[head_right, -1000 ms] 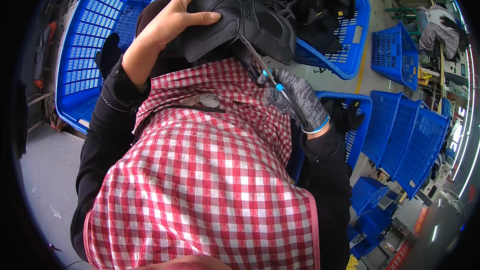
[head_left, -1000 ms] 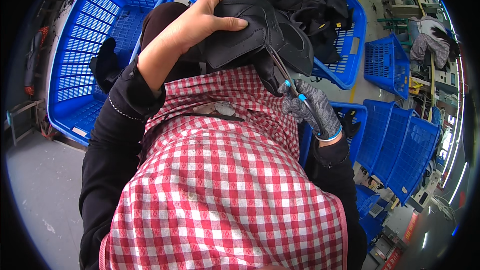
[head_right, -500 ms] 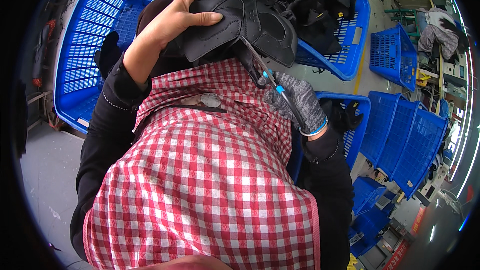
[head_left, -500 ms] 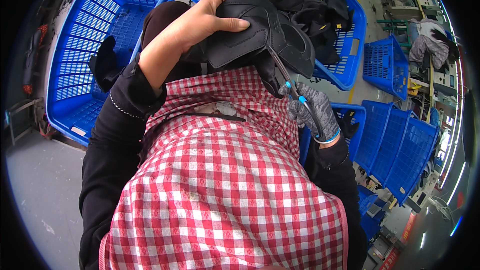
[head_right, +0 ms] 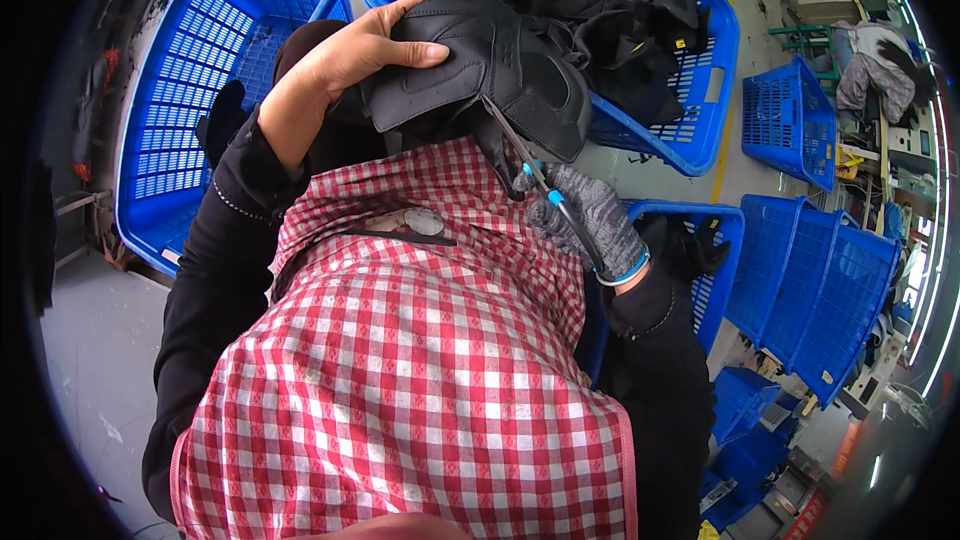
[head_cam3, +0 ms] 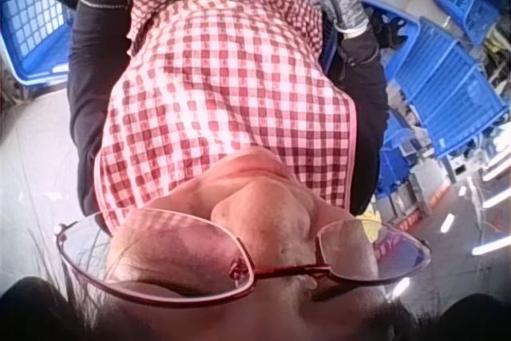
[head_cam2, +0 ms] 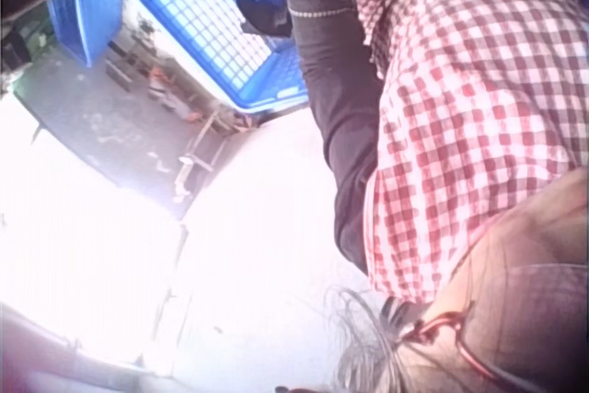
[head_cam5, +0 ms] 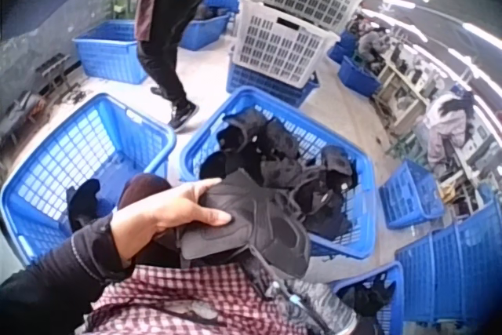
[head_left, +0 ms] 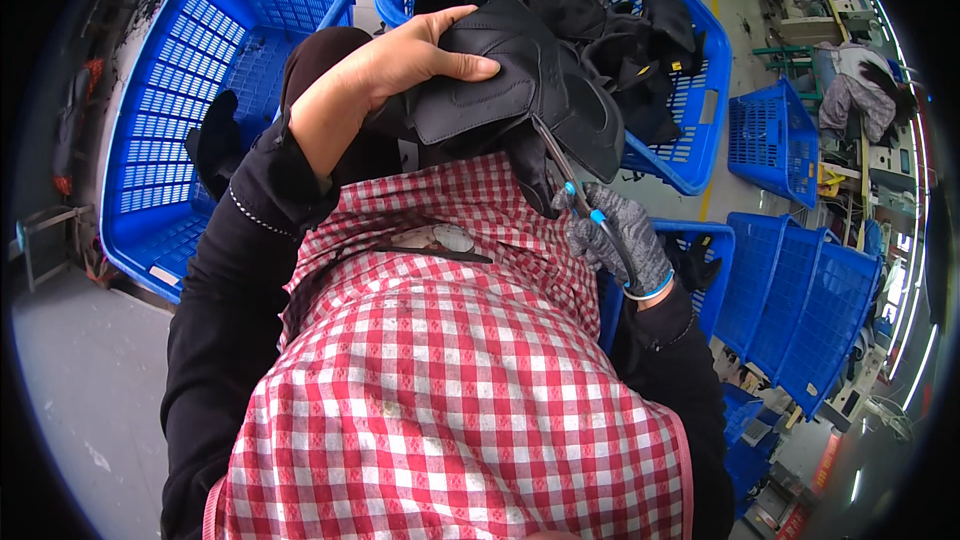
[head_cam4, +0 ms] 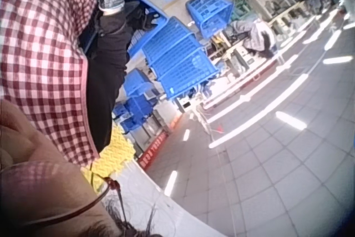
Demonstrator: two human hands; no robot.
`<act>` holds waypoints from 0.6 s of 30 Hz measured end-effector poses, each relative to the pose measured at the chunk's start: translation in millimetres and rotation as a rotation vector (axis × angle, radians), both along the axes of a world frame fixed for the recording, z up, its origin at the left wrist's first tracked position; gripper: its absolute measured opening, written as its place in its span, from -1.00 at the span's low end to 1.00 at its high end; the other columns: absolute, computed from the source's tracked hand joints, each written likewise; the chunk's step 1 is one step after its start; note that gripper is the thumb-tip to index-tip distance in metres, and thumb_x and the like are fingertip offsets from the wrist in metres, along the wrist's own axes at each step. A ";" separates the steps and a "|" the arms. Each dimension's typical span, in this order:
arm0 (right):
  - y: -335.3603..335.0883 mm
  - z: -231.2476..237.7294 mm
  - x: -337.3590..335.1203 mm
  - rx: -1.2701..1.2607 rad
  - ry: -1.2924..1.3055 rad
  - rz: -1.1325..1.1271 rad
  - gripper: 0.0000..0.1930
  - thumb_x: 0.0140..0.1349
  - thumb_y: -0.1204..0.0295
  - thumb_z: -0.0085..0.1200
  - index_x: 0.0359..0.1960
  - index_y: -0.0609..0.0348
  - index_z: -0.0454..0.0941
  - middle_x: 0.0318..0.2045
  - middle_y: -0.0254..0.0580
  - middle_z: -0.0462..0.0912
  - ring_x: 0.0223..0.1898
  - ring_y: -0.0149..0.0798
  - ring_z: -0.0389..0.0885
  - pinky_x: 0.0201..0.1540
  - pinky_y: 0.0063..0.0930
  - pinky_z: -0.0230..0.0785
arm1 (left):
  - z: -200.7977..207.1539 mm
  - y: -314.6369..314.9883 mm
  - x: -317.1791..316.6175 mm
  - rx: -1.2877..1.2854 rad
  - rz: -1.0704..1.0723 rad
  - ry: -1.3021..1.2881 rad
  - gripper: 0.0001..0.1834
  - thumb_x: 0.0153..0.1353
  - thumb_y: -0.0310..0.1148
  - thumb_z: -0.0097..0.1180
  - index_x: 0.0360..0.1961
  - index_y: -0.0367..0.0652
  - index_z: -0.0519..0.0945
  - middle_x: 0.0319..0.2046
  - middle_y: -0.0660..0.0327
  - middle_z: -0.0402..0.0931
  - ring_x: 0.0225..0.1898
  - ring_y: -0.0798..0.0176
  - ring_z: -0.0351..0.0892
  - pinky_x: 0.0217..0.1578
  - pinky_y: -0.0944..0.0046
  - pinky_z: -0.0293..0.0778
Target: The person picks up black fabric pieces from a blue basket and uses scissors to trim edges and remove excess material. The person repeatedly repositions the fabric and cuts along seams, then places the trimmed pieces back into the basket.
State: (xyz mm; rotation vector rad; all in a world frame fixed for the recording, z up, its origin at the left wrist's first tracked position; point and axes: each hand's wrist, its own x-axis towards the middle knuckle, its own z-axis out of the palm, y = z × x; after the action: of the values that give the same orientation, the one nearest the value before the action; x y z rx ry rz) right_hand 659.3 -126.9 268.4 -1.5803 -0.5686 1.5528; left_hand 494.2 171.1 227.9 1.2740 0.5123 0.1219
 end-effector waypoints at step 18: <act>-6.0 -8.0 16.3 0.041 -0.476 0.209 -0.54 0.28 0.31 0.35 0.16 0.25 0.59 -0.25 -0.11 0.75 -0.28 -0.28 0.68 -0.14 -0.34 0.55 | -6.5 1.3 6.1 0.062 -0.005 0.016 -0.03 0.15 -0.29 0.52 0.49 -0.24 0.22 0.01 0.02 0.67 -0.05 0.23 0.74 0.05 0.23 0.68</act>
State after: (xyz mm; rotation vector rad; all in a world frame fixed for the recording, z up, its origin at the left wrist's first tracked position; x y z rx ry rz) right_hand 675.7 -132.8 260.5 -1.9178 -1.0468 1.2959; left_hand 500.3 172.4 221.4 1.3382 0.5223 0.1239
